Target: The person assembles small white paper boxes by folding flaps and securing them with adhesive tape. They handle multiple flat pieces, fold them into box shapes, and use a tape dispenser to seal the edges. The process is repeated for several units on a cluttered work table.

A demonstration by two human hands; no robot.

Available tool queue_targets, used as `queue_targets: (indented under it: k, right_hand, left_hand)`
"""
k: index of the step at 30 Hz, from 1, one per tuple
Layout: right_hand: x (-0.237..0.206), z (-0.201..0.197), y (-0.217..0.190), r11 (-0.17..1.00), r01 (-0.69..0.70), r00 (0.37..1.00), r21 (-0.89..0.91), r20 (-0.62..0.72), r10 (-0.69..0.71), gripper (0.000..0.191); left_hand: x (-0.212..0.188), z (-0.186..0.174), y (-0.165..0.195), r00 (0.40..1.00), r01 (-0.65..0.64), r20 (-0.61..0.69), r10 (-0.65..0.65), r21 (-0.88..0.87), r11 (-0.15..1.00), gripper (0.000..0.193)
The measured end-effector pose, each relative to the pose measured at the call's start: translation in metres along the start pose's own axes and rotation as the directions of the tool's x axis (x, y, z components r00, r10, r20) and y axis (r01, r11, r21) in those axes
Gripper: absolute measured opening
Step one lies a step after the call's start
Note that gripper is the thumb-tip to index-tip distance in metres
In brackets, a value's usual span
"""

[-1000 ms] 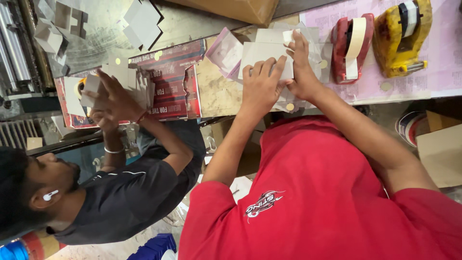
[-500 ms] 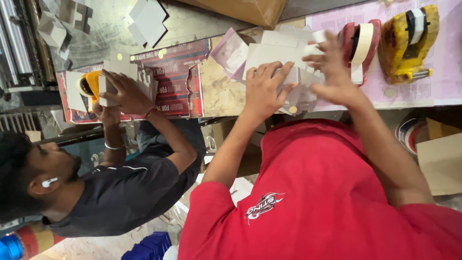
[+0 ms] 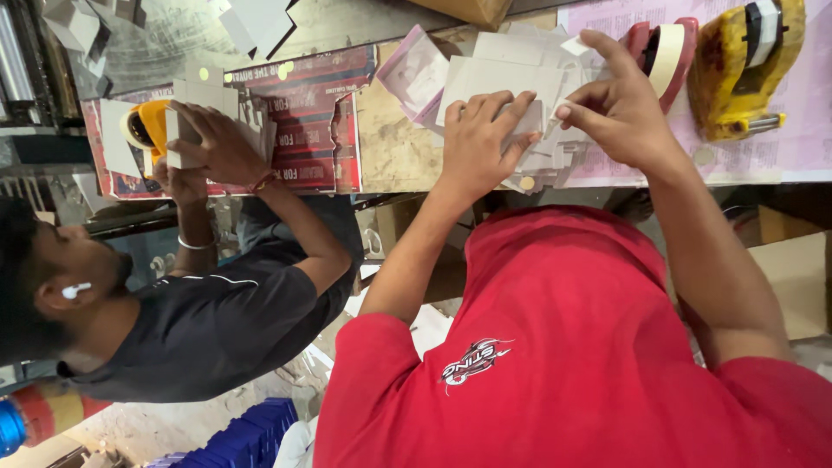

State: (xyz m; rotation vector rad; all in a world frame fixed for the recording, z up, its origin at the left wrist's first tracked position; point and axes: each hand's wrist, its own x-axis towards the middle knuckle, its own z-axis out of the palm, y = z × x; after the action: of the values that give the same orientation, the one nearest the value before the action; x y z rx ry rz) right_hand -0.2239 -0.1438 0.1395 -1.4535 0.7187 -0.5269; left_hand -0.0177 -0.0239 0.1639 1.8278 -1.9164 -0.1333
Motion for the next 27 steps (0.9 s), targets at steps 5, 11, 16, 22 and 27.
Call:
queue_targets:
  k: [5,11,16,22,27]
  right_hand:
    - [0.015,0.005,-0.027,0.954,0.040,0.996,-0.297,0.087,-0.014,0.086]
    - [0.031,0.007,-0.045,0.931,-0.048,0.982,-0.362,0.151,0.110,0.088]
    - [0.047,0.012,-0.037,0.908,-0.161,0.964,-0.388,0.136,0.229,0.090]
    - [0.064,0.008,0.017,0.790,-0.459,0.853,-0.407,0.046,0.520,0.084]
    - [0.035,0.024,0.071,0.946,-0.311,0.950,0.090,0.064,0.306,0.065]
  left_hand:
    - [-0.001,0.005,-0.005,1.000,-0.008,-0.018,0.008,0.003,1.000,0.048]
    - [-0.001,0.006,-0.008,1.000,-0.017,-0.011,0.017,-0.003,1.000,0.048]
    - [-0.002,0.013,-0.012,0.999,-0.018,-0.036,0.018,-0.021,1.000,0.049]
    - [0.001,0.015,-0.015,1.000,0.003,-0.018,-0.004,-0.059,0.998,0.050]
    - [-0.001,0.010,-0.017,1.000,-0.009,-0.021,0.008,-0.077,0.997,0.048]
